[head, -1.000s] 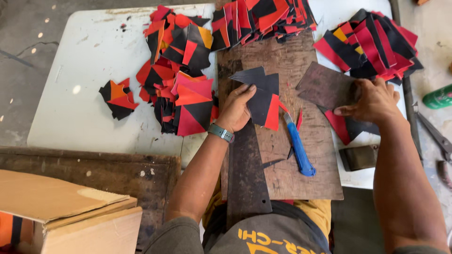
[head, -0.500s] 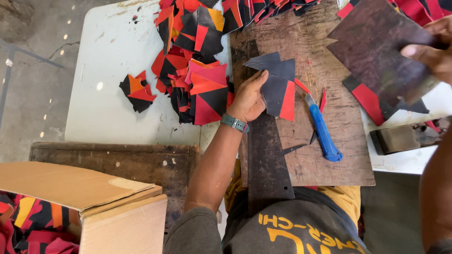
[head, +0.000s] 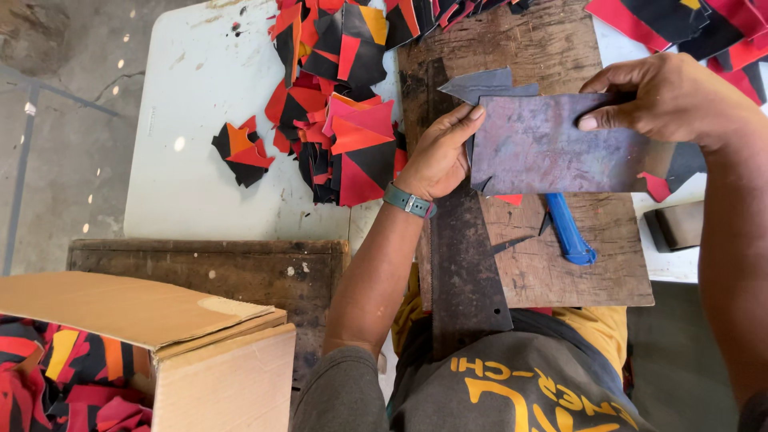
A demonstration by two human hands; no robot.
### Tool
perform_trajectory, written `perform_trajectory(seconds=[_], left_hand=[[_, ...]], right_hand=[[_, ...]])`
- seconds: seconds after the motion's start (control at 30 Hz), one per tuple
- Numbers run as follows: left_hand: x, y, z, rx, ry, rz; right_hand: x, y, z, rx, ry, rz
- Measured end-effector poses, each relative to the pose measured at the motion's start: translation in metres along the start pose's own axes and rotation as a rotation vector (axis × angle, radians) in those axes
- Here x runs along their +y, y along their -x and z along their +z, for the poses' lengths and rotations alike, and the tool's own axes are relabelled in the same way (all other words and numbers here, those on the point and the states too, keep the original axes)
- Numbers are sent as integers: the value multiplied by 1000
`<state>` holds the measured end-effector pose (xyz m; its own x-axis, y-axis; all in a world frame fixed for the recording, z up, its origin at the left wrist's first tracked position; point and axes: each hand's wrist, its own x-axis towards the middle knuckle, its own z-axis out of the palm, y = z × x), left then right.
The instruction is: The person trims excess edge material from red, black and orange leather pieces, cutting along a metal straightedge with a utility knife on a wooden board. They then gather the trimmed pieces and stack them into piles on the workbench.
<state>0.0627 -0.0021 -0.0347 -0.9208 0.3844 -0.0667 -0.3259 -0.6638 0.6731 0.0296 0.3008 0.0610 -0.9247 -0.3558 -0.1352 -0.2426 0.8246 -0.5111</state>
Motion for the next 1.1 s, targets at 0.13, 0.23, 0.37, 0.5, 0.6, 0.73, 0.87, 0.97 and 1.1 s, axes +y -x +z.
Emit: perform_trajectory(seconds=[0.13,0.23,0.37,0.5,0.6,0.73,0.87,0.97,1.1], left_hand=[[-3,-1,-5,-108,30,33],[-5,-1,-9,-72,40,25],[-3,-2,-10,-20,34,21],[-1,-2,-9,-77,61,-7],[1,-2,-8,-20,33,-27],[4,-3,-5,-38,72,-19],[5,-3,-4,5,114,-37],[4,-2,-4,-50,63,-40],[4,-3,-5,-67,-39,-15]], right_hand=[[-1,1,1,22,-34,-34],[-5,1,0,22,-35,-17],[-12,2,-4,31,-58,-16],[-16,1,-7,34,-28,-23],[-17,0,-7,35,-26,-32],[-18,-2,-7,27,-29,-12],[-21,-3,-9,8,-47,29],[-22,-5,-10,-16,-34,38],[-24,-9,-10,-47,-21,60]])
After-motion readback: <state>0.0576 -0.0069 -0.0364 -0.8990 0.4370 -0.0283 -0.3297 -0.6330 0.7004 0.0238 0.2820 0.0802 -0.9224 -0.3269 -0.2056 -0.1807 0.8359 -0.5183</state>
